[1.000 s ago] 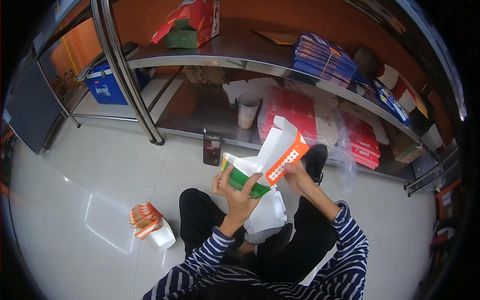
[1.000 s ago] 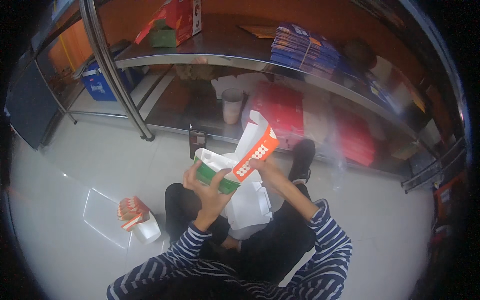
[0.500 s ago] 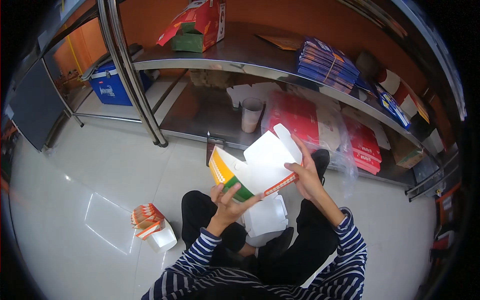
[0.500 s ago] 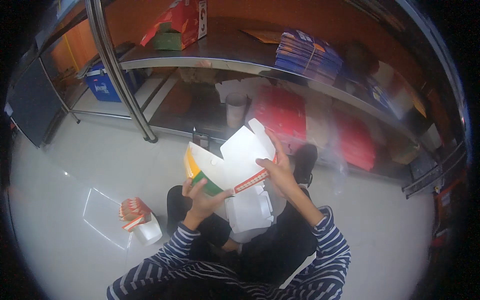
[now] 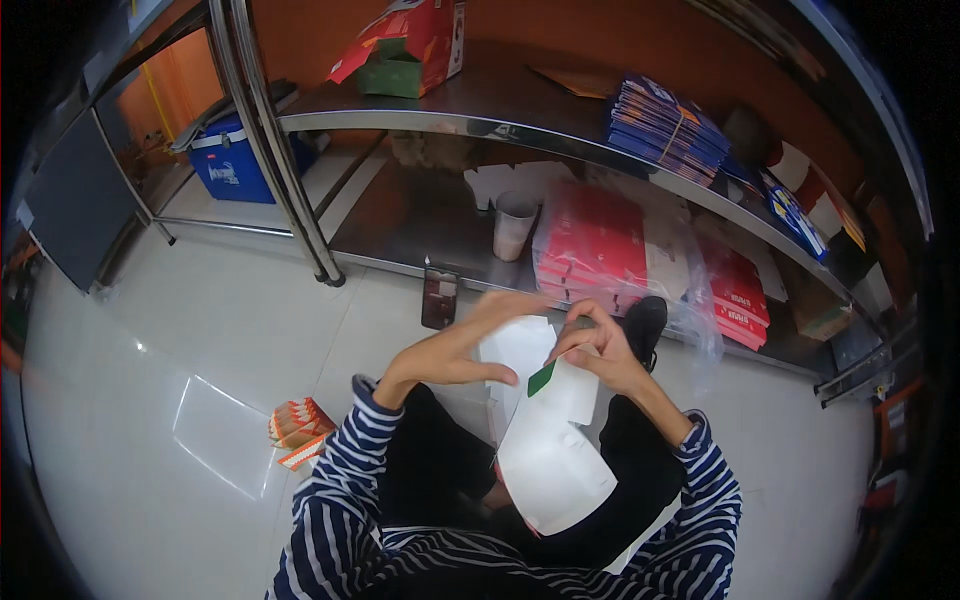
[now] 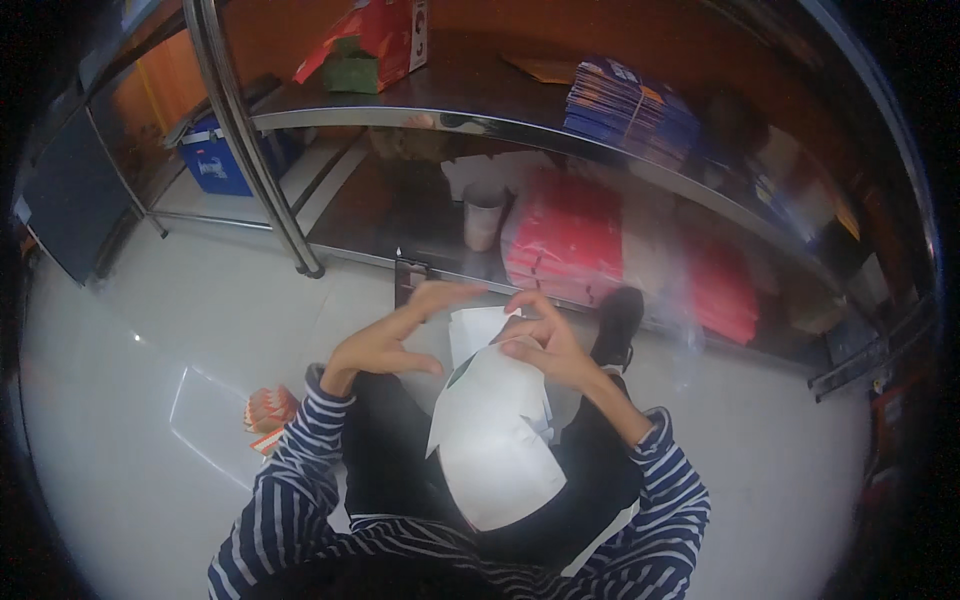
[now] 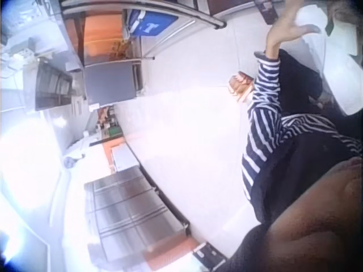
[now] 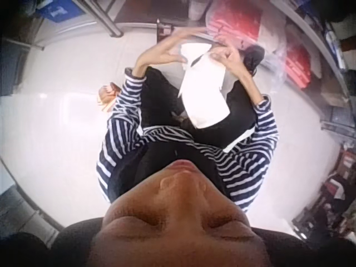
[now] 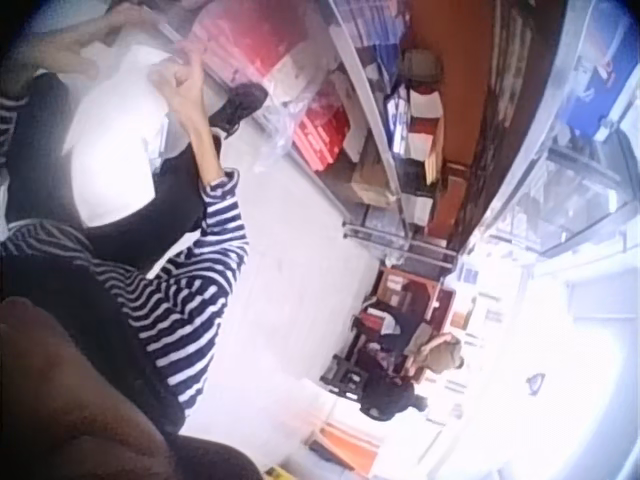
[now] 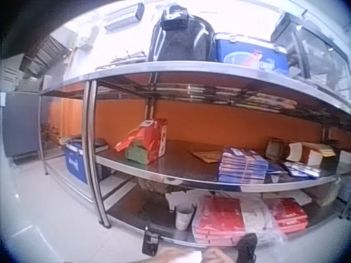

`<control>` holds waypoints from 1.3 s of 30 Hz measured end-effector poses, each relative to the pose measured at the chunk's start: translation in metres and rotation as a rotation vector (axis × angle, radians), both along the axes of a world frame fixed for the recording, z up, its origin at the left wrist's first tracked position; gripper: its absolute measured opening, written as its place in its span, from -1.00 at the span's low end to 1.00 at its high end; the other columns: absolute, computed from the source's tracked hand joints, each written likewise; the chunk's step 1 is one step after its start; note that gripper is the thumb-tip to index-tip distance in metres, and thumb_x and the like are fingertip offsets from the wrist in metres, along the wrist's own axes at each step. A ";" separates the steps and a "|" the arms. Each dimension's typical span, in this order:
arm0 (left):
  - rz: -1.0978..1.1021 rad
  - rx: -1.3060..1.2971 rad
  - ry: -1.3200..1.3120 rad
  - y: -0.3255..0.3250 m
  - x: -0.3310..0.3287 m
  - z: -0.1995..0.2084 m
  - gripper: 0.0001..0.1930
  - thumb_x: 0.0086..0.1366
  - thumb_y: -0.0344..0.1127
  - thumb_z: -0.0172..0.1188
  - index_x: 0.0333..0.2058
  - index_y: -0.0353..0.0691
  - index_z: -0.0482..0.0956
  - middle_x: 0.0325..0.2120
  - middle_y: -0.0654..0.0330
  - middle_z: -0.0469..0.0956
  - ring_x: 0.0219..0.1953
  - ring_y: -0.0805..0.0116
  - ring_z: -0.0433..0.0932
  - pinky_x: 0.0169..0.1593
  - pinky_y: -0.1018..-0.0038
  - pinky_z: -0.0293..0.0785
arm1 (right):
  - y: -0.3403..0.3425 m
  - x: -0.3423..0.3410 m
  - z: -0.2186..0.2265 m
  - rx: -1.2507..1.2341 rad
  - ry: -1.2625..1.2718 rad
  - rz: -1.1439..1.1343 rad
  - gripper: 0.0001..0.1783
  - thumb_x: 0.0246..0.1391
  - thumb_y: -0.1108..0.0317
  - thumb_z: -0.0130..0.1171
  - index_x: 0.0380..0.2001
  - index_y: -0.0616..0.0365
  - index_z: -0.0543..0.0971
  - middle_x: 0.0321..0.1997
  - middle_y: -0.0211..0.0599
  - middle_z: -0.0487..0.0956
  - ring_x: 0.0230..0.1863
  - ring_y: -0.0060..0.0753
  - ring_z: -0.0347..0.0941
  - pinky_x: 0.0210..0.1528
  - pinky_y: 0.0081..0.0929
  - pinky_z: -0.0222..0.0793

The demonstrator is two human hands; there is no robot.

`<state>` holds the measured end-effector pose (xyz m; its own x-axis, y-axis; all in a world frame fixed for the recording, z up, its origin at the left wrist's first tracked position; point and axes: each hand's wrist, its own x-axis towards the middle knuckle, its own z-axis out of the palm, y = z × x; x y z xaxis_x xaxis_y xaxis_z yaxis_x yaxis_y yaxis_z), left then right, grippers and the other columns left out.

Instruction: The person sits on the floor and assembles small, colorful cardboard boxes by folding the flaps and securing them with adhesive strips. They handle the boxes one at a time, folding the sides and tucking the tabs to form the box shape.

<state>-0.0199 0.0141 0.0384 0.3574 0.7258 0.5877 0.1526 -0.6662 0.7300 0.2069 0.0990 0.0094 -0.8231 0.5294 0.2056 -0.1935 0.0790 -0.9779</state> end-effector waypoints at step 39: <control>0.391 -0.012 0.269 -0.023 0.021 0.012 -0.66 -0.14 -0.43 0.19 -0.27 -0.21 0.58 -0.56 0.16 0.45 -0.43 0.29 0.40 -0.30 0.45 0.29 | -0.038 -0.021 0.029 1.297 0.156 -0.542 -0.72 -0.40 0.63 0.23 -0.45 0.22 0.53 -0.46 -0.30 0.51 -0.46 -0.34 0.45 -0.45 -0.50 0.34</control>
<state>0.0009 -0.0084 0.0508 0.1945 0.8427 0.5020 0.5752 -0.5126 0.6375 0.1863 0.0608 0.0380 -0.5057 0.1356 0.8520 0.0528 0.9906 -0.1263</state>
